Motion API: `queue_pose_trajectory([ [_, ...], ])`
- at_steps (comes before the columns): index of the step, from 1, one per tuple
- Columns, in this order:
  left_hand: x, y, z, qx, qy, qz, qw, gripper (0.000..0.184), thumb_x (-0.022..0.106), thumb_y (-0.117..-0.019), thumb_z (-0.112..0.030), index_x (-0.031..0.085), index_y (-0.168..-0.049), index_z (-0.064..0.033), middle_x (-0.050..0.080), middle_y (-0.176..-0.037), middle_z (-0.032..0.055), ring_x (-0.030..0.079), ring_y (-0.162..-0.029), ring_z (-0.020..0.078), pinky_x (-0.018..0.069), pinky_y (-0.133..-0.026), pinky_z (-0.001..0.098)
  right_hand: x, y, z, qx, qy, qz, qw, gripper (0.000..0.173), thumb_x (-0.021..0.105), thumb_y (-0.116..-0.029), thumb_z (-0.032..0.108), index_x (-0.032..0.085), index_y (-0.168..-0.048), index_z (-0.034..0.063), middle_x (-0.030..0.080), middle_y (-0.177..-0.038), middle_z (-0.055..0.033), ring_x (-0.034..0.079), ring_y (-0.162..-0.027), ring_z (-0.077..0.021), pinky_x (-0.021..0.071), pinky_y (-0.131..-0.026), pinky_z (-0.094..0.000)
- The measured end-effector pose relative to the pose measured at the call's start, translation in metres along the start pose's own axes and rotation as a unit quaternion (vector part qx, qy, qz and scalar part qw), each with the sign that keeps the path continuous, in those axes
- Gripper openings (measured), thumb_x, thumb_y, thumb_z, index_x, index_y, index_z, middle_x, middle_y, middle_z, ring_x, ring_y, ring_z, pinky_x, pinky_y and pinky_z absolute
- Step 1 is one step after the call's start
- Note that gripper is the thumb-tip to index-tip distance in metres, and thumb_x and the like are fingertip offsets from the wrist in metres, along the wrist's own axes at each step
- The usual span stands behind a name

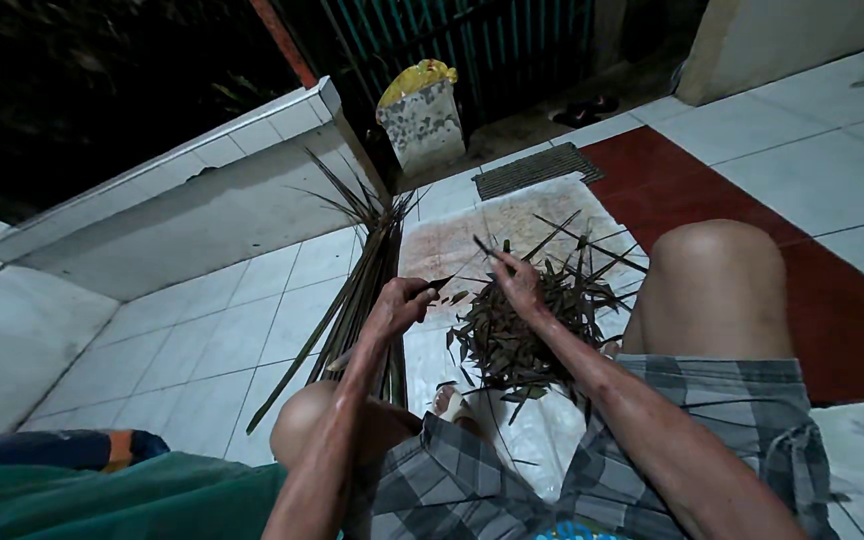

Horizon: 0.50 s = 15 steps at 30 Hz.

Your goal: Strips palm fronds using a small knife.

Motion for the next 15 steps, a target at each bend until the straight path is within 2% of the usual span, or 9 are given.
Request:
queue_pose_trajectory([
  [2, -0.001, -0.001, 0.0, -0.002, -0.004, 0.003, 1.0, 0.024, 0.059, -0.106, -0.025, 0.076, -0.102, -0.0079, 0.065, -0.066, 0.0, 0.056, -0.053, 0.0075, 0.0488, -0.055, 0.0261, -0.015, -0.003, -0.006, 0.036, -0.008, -0.035, 0.999, 0.043, 0.052, -0.1074, 0.042, 0.063, -0.14, 0.0161, 0.07, -0.102, -0.0197, 0.066, -0.082, -0.0359, 0.0535, -0.074, -0.059],
  [5, -0.001, -0.001, 0.003, -0.003, -0.003, 0.001, 1.0, 0.025, 0.059, -0.106, -0.025, 0.076, -0.102, -0.0081, 0.067, -0.069, 0.0015, 0.06, -0.056, 0.0092, 0.0526, -0.057, 0.0273, -0.027, 0.001, -0.014, 0.048, -0.023, -0.076, 0.996, 0.044, 0.052, -0.1066, 0.046, 0.063, -0.14, 0.0179, 0.07, -0.101, -0.0168, 0.064, -0.078, -0.0318, 0.0538, -0.071, -0.0543],
  [8, -0.001, -0.004, 0.003, -0.005, -0.024, -0.013, 1.0, 0.024, 0.059, -0.1057, -0.026, 0.076, -0.101, -0.0088, 0.068, -0.07, 0.0016, 0.061, -0.057, 0.0104, 0.0544, -0.059, 0.0292, -0.024, 0.003, -0.012, 0.029, -0.017, -0.099, 0.995, 0.043, 0.052, -0.1079, 0.04, 0.063, -0.137, 0.0105, 0.07, -0.101, -0.0168, 0.066, -0.079, -0.0304, 0.0553, -0.075, -0.0535],
  [9, -0.002, -0.004, 0.002, -0.007, -0.037, -0.015, 0.999, 0.025, 0.059, -0.1058, -0.027, 0.076, -0.102, -0.0095, 0.068, -0.07, 0.0011, 0.062, -0.058, 0.0101, 0.0553, -0.06, 0.0297, -0.019, 0.006, -0.011, 0.019, -0.016, -0.085, 0.996, 0.043, 0.051, -0.1082, 0.038, 0.063, -0.137, 0.008, 0.07, -0.101, -0.0173, 0.067, -0.08, -0.03, 0.0564, -0.077, -0.0533],
  [11, -0.001, -0.004, 0.001, -0.005, -0.056, -0.019, 0.998, 0.024, 0.06, -0.1057, -0.028, 0.076, -0.103, -0.0103, 0.069, -0.071, 0.0001, 0.063, -0.059, 0.0092, 0.0564, -0.063, 0.0298, -0.002, 0.016, -0.005, -0.005, -0.048, -0.036, 0.998, 0.038, 0.052, -0.1082, 0.032, 0.064, -0.133, 0.0051, 0.069, -0.092, -0.0148, 0.066, -0.075, -0.0249, 0.0567, -0.073, -0.0472],
  [13, 0.002, -0.003, 0.0, 0.006, -0.071, -0.021, 0.997, 0.024, 0.06, -0.1053, -0.029, 0.076, -0.105, -0.011, 0.069, -0.073, -0.0002, 0.064, -0.061, 0.0087, 0.0574, -0.065, 0.0306, 0.017, 0.028, 0.005, -0.009, -0.112, 0.033, 0.993, 0.037, 0.053, -0.108, 0.03, 0.063, -0.136, 0.0086, 0.068, -0.088, -0.009, 0.062, -0.07, -0.017, 0.0551, -0.069, -0.0372],
  [15, 0.005, -0.002, -0.001, 0.013, -0.078, -0.011, 0.997, 0.024, 0.06, -0.1055, -0.03, 0.076, -0.107, -0.0118, 0.07, -0.074, -0.0005, 0.065, -0.062, 0.0085, 0.0579, -0.066, 0.0307, 0.035, 0.036, 0.011, 0.015, -0.209, 0.089, 0.974, 0.038, 0.053, -0.108, 0.031, 0.061, -0.141, 0.0144, 0.063, -0.08, -0.0036, 0.052, -0.061, -0.0108, 0.0458, -0.057, -0.0281],
])
Point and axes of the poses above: each hand's wrist, its own y-axis away from the middle knuckle, its own x-axis out of the palm, z = x × y, the point moved 3 cm from there along -y, towards the middle knuckle
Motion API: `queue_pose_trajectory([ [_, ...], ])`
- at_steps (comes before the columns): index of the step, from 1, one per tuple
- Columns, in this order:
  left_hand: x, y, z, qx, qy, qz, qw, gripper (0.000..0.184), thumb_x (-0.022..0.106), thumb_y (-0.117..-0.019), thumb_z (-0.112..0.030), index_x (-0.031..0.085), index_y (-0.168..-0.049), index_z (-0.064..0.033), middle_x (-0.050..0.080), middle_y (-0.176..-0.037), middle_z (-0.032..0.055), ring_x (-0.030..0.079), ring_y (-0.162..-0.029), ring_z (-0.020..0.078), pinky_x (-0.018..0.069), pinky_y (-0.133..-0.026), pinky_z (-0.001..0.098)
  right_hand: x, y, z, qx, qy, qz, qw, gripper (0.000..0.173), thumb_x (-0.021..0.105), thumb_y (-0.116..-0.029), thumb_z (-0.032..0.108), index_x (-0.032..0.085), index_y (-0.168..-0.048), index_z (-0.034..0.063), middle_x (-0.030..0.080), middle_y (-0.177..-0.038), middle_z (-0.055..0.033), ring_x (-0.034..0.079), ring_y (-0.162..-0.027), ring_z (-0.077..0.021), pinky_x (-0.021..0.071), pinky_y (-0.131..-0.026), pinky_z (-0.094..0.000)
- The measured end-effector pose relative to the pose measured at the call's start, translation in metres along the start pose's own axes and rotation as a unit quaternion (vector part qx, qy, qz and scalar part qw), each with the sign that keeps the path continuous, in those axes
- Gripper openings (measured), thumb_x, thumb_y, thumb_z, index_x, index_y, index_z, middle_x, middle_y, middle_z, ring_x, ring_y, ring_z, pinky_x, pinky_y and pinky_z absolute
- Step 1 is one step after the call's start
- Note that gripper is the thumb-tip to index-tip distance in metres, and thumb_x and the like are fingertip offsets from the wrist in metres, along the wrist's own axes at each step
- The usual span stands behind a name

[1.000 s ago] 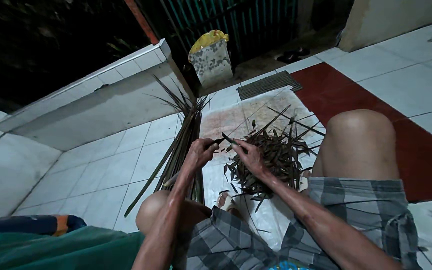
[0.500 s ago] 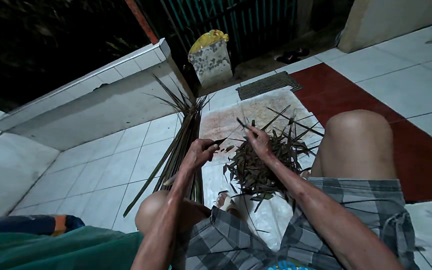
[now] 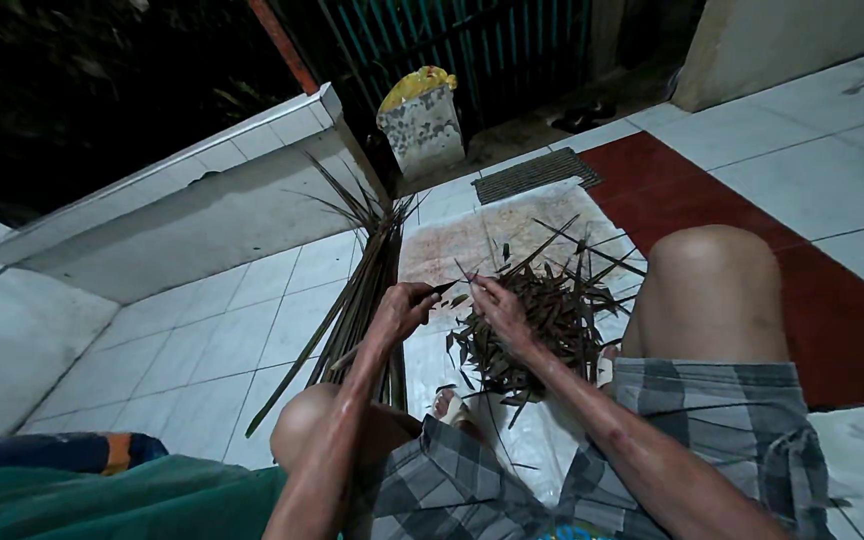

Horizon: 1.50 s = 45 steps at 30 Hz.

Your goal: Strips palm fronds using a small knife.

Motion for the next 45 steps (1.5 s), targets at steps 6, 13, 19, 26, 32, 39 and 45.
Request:
queue_pose_trajectory([
  [6, 0.006, 0.001, 0.001, 0.018, 0.002, 0.042, 0.999, 0.027, 0.057, -0.1065, -0.034, 0.076, -0.113, -0.0149, 0.07, -0.075, -0.0009, 0.064, -0.063, 0.0091, 0.0568, -0.068, 0.0316, 0.011, 0.0, -0.001, 0.041, -0.152, 0.015, 0.987, 0.034, 0.053, -0.1078, 0.033, 0.063, -0.135, 0.0143, 0.054, -0.074, 0.0001, 0.043, -0.054, -0.0064, 0.0376, -0.049, -0.0215],
  [13, 0.002, 0.004, 0.004, 0.007, -0.002, 0.055, 0.998, 0.027, 0.058, -0.1066, -0.032, 0.073, -0.107, -0.0092, 0.07, -0.075, 0.0013, 0.065, -0.064, 0.0113, 0.0567, -0.068, 0.0341, -0.014, -0.009, 0.008, 0.049, -0.062, -0.034, 0.996, 0.037, 0.054, -0.1072, 0.036, 0.063, -0.134, 0.0137, 0.056, -0.075, -0.0004, 0.045, -0.056, -0.0082, 0.0397, -0.051, -0.0234],
  [19, 0.0, -0.001, 0.008, -0.01, -0.079, -0.018, 0.997, 0.023, 0.06, -0.1044, -0.027, 0.075, -0.102, -0.0101, 0.07, -0.081, 0.0058, 0.067, -0.072, 0.019, 0.0574, -0.073, 0.0453, 0.005, 0.012, 0.029, 0.006, 0.133, 0.005, 0.991, 0.036, 0.054, -0.1073, 0.034, 0.065, -0.136, 0.0143, 0.07, -0.094, -0.007, 0.064, -0.075, -0.0158, 0.0554, -0.073, -0.0371],
  [26, 0.001, 0.001, 0.004, 0.008, -0.145, -0.057, 0.988, 0.02, 0.06, -0.1029, -0.025, 0.076, -0.099, -0.014, 0.072, -0.083, 0.0055, 0.069, -0.079, 0.0226, 0.0567, -0.076, 0.0499, 0.023, 0.019, 0.024, -0.006, 0.19, 0.052, 0.98, 0.038, 0.051, -0.106, 0.045, 0.071, -0.13, 0.0222, 0.071, -0.092, -0.0049, 0.065, -0.078, -0.0159, 0.0544, -0.077, -0.0409],
  [32, 0.004, 0.003, -0.002, -0.008, -0.175, -0.055, 0.983, 0.022, 0.06, -0.1029, -0.027, 0.075, -0.095, -0.0133, 0.071, -0.082, 0.008, 0.069, -0.081, 0.0272, 0.0559, -0.076, 0.0533, 0.024, 0.023, 0.034, 0.008, 0.219, 0.03, 0.975, 0.037, 0.052, -0.1061, 0.044, 0.072, -0.13, 0.0242, 0.073, -0.095, -0.0053, 0.067, -0.083, -0.018, 0.0538, -0.08, -0.0443],
  [39, 0.01, 0.005, -0.012, -0.031, -0.251, -0.067, 0.965, 0.023, 0.055, -0.1043, -0.025, 0.074, -0.1, -0.0121, 0.072, -0.086, 0.0131, 0.072, -0.086, 0.0348, 0.0559, -0.076, 0.0567, 0.03, 0.021, 0.043, 0.064, 0.261, 0.004, 0.963, 0.038, 0.05, -0.1067, 0.046, 0.07, -0.133, 0.0282, 0.075, -0.106, -0.0055, 0.069, -0.097, -0.0231, 0.0524, -0.089, -0.0513],
  [45, 0.014, 0.007, -0.013, -0.04, -0.266, -0.067, 0.961, 0.023, 0.054, -0.1038, -0.023, 0.075, -0.105, -0.0138, 0.074, -0.089, 0.0134, 0.072, -0.088, 0.0356, 0.0558, -0.076, 0.0567, 0.033, 0.016, 0.04, 0.077, 0.264, -0.002, 0.962, 0.037, 0.05, -0.1065, 0.046, 0.07, -0.133, 0.0287, 0.074, -0.104, -0.0058, 0.069, -0.095, -0.0239, 0.052, -0.088, -0.0523],
])
Point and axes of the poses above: each hand's wrist, its own y-axis away from the middle knuckle, its own x-axis out of the palm, z = x × y, the point moved 3 cm from there along -y, towards the middle knuckle
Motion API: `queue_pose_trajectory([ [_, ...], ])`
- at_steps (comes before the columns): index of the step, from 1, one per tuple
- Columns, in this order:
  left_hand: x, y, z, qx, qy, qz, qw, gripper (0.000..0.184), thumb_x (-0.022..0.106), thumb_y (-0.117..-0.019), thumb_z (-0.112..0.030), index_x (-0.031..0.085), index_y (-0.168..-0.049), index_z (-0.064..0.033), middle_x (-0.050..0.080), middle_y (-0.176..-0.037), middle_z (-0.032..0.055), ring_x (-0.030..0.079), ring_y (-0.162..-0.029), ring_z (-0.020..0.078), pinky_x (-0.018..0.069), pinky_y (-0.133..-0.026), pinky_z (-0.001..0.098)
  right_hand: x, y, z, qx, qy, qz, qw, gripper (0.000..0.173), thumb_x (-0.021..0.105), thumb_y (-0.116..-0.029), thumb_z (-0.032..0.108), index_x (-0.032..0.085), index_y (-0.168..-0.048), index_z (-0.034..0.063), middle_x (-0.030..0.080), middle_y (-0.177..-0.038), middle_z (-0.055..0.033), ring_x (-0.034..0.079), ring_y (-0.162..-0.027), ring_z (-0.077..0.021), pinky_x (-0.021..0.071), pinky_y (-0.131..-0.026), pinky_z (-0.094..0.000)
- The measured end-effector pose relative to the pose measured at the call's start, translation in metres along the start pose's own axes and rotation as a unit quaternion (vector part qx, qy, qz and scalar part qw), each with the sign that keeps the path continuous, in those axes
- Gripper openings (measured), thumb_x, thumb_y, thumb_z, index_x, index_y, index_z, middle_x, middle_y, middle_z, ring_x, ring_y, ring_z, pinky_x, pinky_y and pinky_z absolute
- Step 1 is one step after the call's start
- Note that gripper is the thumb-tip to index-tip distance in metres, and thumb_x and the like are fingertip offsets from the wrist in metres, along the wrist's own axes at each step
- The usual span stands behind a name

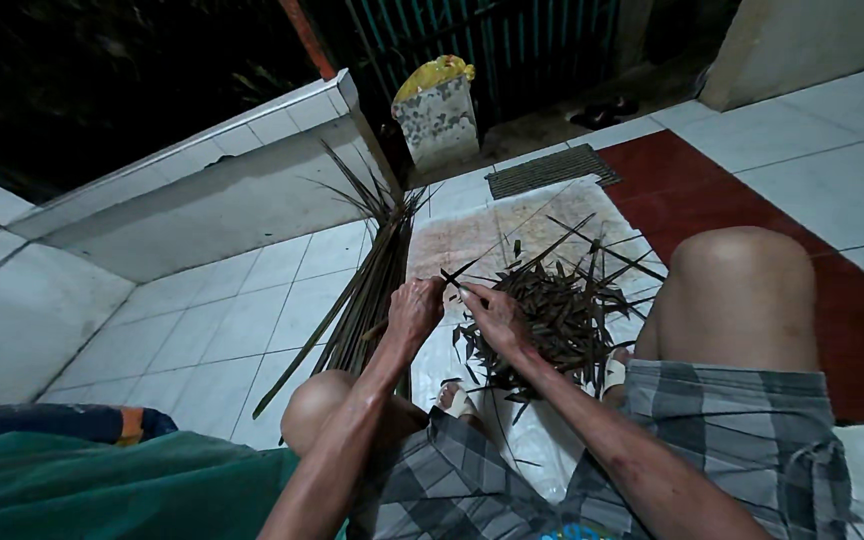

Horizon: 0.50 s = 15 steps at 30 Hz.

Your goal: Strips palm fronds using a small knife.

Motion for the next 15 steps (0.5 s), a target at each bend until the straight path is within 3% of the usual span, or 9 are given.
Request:
queue_pose_trajectory([
  [9, 0.002, 0.001, -0.001, -0.004, -0.002, 0.016, 1.0, 0.021, 0.056, -0.1026, -0.022, 0.075, -0.103, -0.0135, 0.074, -0.093, 0.0129, 0.071, -0.093, 0.0349, 0.0552, -0.079, 0.0563, 0.004, -0.007, -0.006, 0.013, 0.004, -0.007, 1.0, 0.037, 0.051, -0.1061, 0.047, 0.071, -0.132, 0.03, 0.075, -0.105, -0.0046, 0.069, -0.097, -0.023, 0.0525, -0.089, -0.0509],
  [15, 0.004, 0.001, -0.002, 0.01, -0.004, 0.018, 1.0, 0.021, 0.055, -0.1019, -0.019, 0.075, -0.102, -0.0116, 0.073, -0.091, 0.0137, 0.071, -0.092, 0.0355, 0.0549, -0.078, 0.0564, 0.004, -0.013, -0.014, 0.013, -0.009, -0.012, 1.0, 0.037, 0.053, -0.1058, 0.044, 0.071, -0.132, 0.0259, 0.075, -0.104, -0.0068, 0.069, -0.095, -0.0246, 0.0526, -0.088, -0.0518],
])
Point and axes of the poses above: each hand's wrist, its own y-axis away from the middle knuckle, its own x-axis out of the palm, z = x × y, the point moved 3 cm from there along -y, towards the middle knuckle
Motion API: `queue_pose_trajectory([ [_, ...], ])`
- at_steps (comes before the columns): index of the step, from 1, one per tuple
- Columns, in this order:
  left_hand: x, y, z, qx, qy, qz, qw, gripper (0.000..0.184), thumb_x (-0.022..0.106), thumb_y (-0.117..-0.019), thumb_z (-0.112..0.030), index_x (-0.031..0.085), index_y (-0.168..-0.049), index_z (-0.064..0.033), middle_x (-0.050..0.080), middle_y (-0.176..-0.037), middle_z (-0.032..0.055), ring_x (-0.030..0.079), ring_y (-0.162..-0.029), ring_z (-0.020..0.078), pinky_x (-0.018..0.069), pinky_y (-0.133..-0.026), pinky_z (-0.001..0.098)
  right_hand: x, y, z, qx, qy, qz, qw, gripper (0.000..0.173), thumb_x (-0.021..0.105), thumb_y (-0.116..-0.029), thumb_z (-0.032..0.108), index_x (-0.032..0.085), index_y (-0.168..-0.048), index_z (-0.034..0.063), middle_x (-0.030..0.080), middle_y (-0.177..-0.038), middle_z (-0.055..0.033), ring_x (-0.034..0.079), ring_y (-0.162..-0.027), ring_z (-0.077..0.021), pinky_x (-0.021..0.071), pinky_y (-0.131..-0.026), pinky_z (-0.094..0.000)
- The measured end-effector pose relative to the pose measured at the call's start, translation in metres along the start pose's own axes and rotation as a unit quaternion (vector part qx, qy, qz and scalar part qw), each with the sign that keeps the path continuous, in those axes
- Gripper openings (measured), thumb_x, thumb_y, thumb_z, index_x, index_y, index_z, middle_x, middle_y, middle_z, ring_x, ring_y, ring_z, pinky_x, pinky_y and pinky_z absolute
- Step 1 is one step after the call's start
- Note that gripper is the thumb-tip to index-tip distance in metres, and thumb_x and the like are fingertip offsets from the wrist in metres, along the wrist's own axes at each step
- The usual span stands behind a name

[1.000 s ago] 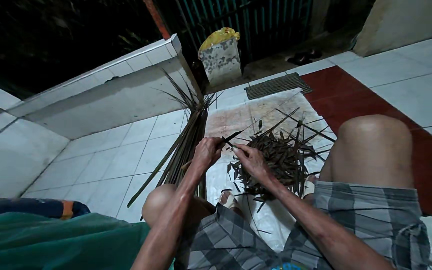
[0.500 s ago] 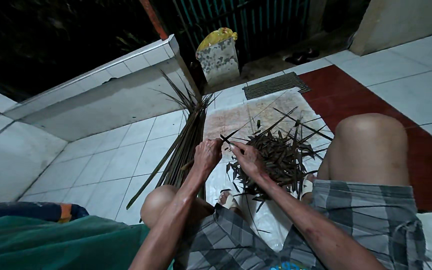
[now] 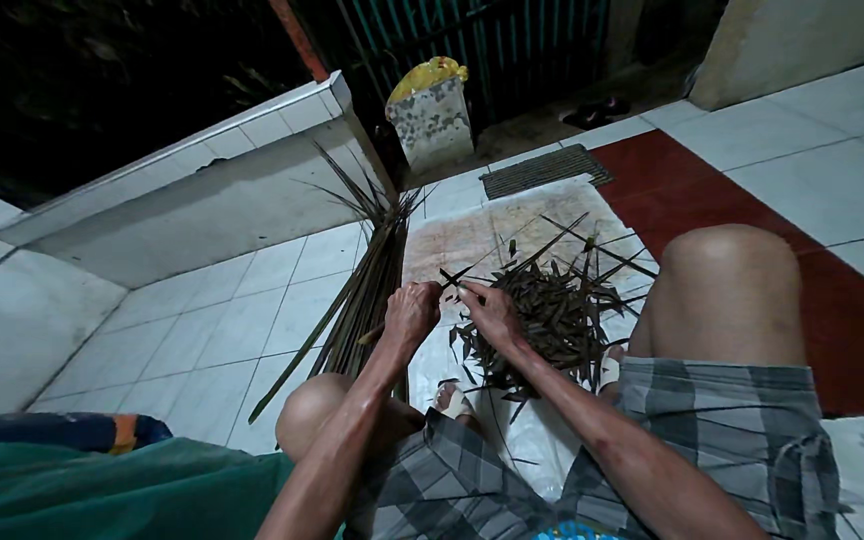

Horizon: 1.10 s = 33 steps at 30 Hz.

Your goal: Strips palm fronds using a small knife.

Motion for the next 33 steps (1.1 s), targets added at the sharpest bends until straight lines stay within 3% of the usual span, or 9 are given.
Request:
queue_pose_trajectory([
  [7, -0.001, 0.0, 0.0, -0.002, 0.012, 0.018, 1.0, 0.022, 0.055, -0.1025, -0.021, 0.076, -0.104, -0.0129, 0.074, -0.094, 0.0129, 0.071, -0.095, 0.0348, 0.0543, -0.081, 0.0568, -0.001, -0.005, -0.01, -0.002, 0.008, -0.013, 1.0, 0.037, 0.055, -0.1051, 0.045, 0.071, -0.133, 0.0263, 0.075, -0.109, -0.0081, 0.07, -0.1, -0.0268, 0.0531, -0.09, -0.0534],
  [10, -0.002, 0.001, 0.0, -0.006, 0.023, 0.031, 0.999, 0.02, 0.057, -0.1007, -0.02, 0.076, -0.105, -0.0136, 0.074, -0.095, 0.013, 0.071, -0.096, 0.0346, 0.0546, -0.082, 0.0569, -0.004, -0.007, -0.018, -0.011, 0.003, -0.02, 1.0, 0.035, 0.054, -0.1058, 0.042, 0.07, -0.133, 0.0256, 0.075, -0.107, -0.0078, 0.07, -0.094, -0.0258, 0.0542, -0.087, -0.0534],
  [14, -0.001, 0.001, 0.002, -0.003, 0.02, 0.038, 0.999, 0.019, 0.058, -0.0995, -0.019, 0.076, -0.103, -0.0139, 0.074, -0.094, 0.0119, 0.071, -0.095, 0.0334, 0.0548, -0.082, 0.0561, -0.014, -0.02, -0.043, 0.005, 0.018, -0.048, 0.999, 0.036, 0.053, -0.1062, 0.042, 0.069, -0.135, 0.0263, 0.074, -0.113, -0.0104, 0.07, -0.102, -0.031, 0.0532, -0.09, -0.0589],
  [16, -0.002, 0.002, 0.003, -0.006, 0.017, 0.034, 0.999, 0.02, 0.058, -0.1007, -0.02, 0.076, -0.103, -0.0139, 0.074, -0.094, 0.0124, 0.07, -0.095, 0.0337, 0.0544, -0.083, 0.0562, -0.027, -0.027, -0.056, 0.032, 0.033, -0.079, 0.996, 0.038, 0.051, -0.1074, 0.04, 0.067, -0.136, 0.022, 0.073, -0.115, -0.0151, 0.069, -0.104, -0.0364, 0.0522, -0.09, -0.0623],
  [19, -0.005, 0.001, 0.003, -0.019, -0.004, 0.035, 0.999, 0.021, 0.056, -0.1026, -0.02, 0.076, -0.105, -0.0147, 0.074, -0.095, 0.0131, 0.071, -0.095, 0.035, 0.0547, -0.081, 0.057, -0.043, -0.023, -0.057, 0.034, 0.012, -0.102, 0.994, 0.039, 0.052, -0.1076, 0.04, 0.068, -0.136, 0.018, 0.072, -0.117, -0.0163, 0.068, -0.107, -0.0362, 0.0512, -0.093, -0.0615],
  [23, -0.003, -0.001, -0.002, -0.02, -0.044, 0.032, 0.998, 0.023, 0.053, -0.1044, -0.02, 0.075, -0.107, -0.0137, 0.074, -0.096, 0.0151, 0.071, -0.095, 0.0375, 0.0548, -0.079, 0.0579, -0.038, -0.012, -0.038, -0.022, -0.01, -0.044, 0.999, 0.038, 0.053, -0.1074, 0.037, 0.068, -0.135, 0.0159, 0.073, -0.109, -0.0139, 0.07, -0.097, -0.0307, 0.0541, -0.088, -0.0553],
  [26, -0.002, 0.001, -0.004, -0.002, -0.067, 0.021, 0.998, 0.023, 0.052, -0.1038, -0.017, 0.075, -0.108, -0.0117, 0.074, -0.096, 0.0166, 0.072, -0.091, 0.0386, 0.0549, -0.075, 0.0577, -0.024, -0.008, -0.024, -0.046, -0.019, 0.026, 0.998, 0.037, 0.053, -0.1073, 0.037, 0.069, -0.133, 0.0158, 0.073, -0.11, -0.0116, 0.07, -0.098, -0.0257, 0.0543, -0.09, -0.0503],
  [33, -0.001, 0.005, -0.005, 0.013, -0.093, 0.021, 0.995, 0.023, 0.052, -0.1035, -0.016, 0.074, -0.108, -0.0106, 0.073, -0.097, 0.0163, 0.072, -0.088, 0.0378, 0.0549, -0.073, 0.0563, -0.021, -0.012, -0.022, -0.019, 0.049, 0.047, 0.998, 0.037, 0.053, -0.1067, 0.042, 0.071, -0.132, 0.022, 0.074, -0.113, -0.0102, 0.069, -0.103, -0.0292, 0.0524, -0.092, -0.0558],
])
Point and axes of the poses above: each hand's wrist, its own y-axis away from the middle knuckle, its own x-axis out of the palm, z = x × y, the point moved 3 cm from there along -y, towards the middle knuckle
